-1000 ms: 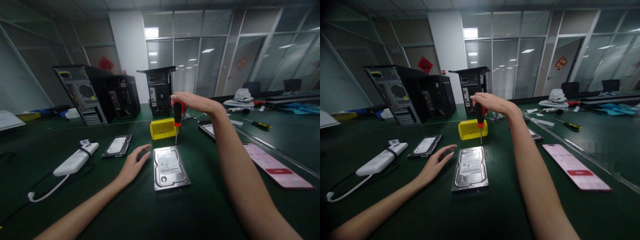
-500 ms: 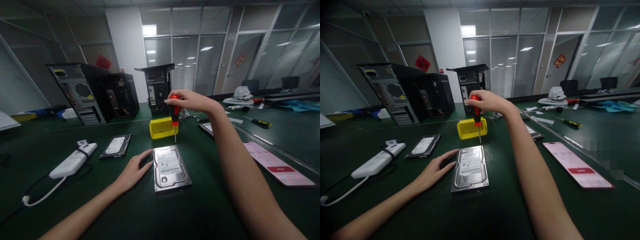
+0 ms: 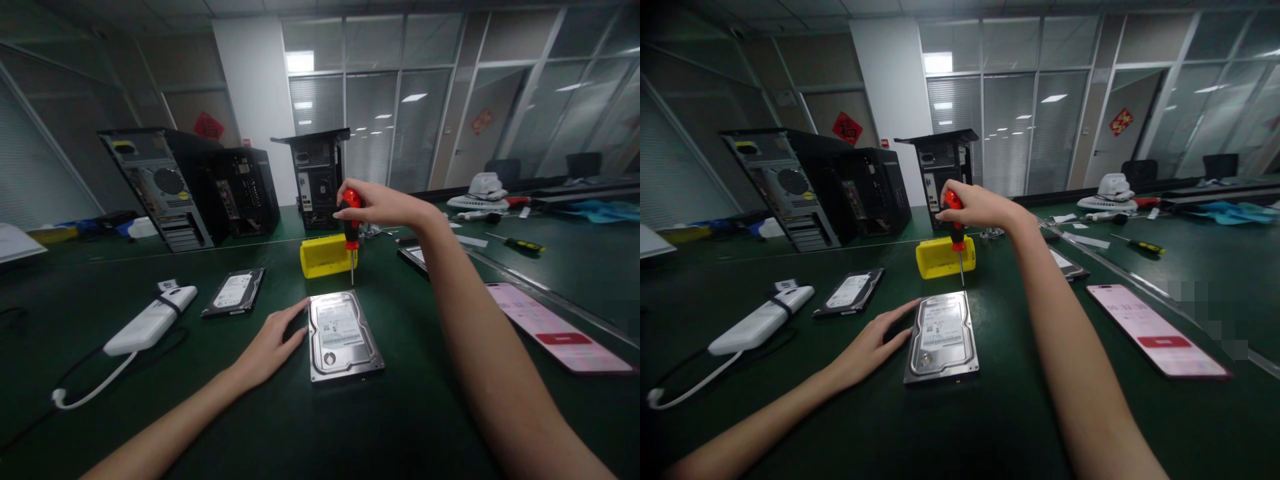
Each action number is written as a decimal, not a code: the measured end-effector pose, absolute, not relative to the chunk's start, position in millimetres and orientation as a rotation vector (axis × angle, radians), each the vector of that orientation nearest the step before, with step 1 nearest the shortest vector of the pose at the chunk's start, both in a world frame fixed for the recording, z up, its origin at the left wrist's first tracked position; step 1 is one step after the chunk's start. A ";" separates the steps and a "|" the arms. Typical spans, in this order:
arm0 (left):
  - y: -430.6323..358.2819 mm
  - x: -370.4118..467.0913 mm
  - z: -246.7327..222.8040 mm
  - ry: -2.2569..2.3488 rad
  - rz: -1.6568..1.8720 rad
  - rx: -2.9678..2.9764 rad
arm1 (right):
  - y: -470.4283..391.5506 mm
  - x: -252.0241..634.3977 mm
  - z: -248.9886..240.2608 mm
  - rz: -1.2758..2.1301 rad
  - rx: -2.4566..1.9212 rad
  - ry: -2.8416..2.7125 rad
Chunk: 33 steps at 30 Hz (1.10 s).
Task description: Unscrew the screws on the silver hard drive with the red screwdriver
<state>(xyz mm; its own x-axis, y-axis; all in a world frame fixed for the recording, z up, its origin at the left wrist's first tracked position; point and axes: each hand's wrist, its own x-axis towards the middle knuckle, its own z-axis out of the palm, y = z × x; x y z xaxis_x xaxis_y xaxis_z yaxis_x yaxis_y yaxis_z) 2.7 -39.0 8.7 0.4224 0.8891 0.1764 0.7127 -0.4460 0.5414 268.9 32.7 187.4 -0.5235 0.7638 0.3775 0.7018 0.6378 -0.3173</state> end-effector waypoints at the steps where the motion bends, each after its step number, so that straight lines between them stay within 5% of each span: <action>1: -38.9 2.8 8.6 1.363 0.631 2.304 | 32.9 269.8 187.4 0.176 -1.153 -2.371; 33: -36.5 1.0 5.5 1.336 0.595 2.352 | 33.8 272.3 187.9 0.181 -1.171 -2.357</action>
